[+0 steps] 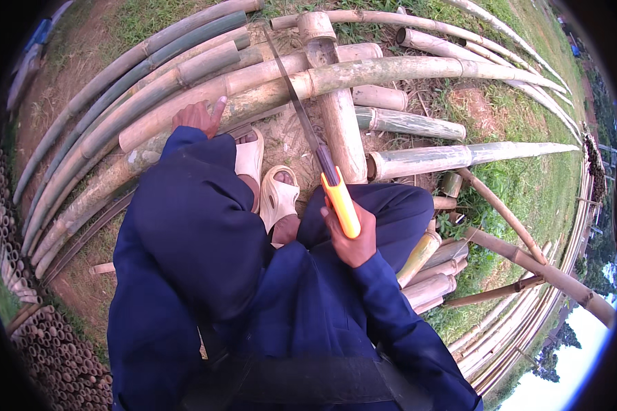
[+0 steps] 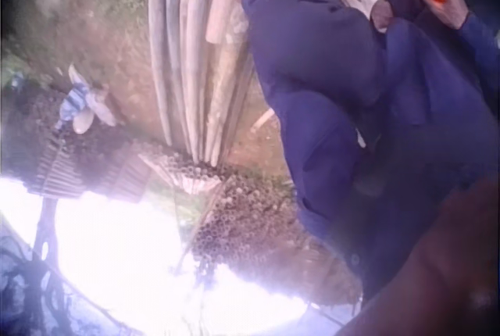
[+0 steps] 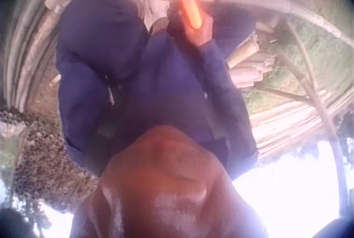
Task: The person uses a hand saw to cut bamboo poles into shorter sections. They repeatedly position a pole on a makeshift support, saw through it, and then move the cut pieces aside.
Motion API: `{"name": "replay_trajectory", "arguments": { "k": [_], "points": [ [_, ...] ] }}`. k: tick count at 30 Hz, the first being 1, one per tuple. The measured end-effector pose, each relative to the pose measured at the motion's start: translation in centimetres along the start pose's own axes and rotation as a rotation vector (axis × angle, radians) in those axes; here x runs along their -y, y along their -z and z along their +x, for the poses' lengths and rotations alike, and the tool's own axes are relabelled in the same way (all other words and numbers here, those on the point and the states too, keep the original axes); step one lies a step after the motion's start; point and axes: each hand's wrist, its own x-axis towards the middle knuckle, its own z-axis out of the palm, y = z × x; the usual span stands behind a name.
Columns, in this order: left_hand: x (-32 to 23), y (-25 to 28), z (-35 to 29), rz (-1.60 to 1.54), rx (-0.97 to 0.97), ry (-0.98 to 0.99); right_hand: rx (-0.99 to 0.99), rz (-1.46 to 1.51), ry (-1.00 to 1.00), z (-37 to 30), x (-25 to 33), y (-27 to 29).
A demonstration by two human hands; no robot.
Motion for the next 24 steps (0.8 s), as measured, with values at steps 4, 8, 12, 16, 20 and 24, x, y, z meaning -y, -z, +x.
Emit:
{"name": "replay_trajectory", "arguments": {
  "k": [4,8,12,16,20,24],
  "points": [
    [-1.2,-0.2,0.4,0.001,0.069,-0.008,0.030,-0.157,-0.026,-7.3,2.8,4.0],
    [-1.7,-0.3,0.6,0.012,0.080,-0.010,0.002,-0.090,-0.034,2.2,-0.9,0.0],
    [-1.2,0.9,0.1,0.007,0.028,0.022,0.013,-0.048,0.047,8.8,-0.4,-3.7],
    [-0.5,-0.8,0.7,-0.018,0.012,-0.022,0.001,-0.014,-0.063,-0.5,0.7,0.6],
    [-1.4,0.4,0.2,-0.004,0.077,0.012,0.040,-0.173,-0.027,-7.2,3.9,4.5],
    [-1.5,-0.2,0.7,0.006,0.079,-0.001,0.015,-0.022,-0.089,2.1,-1.1,0.2]
  ]
}}
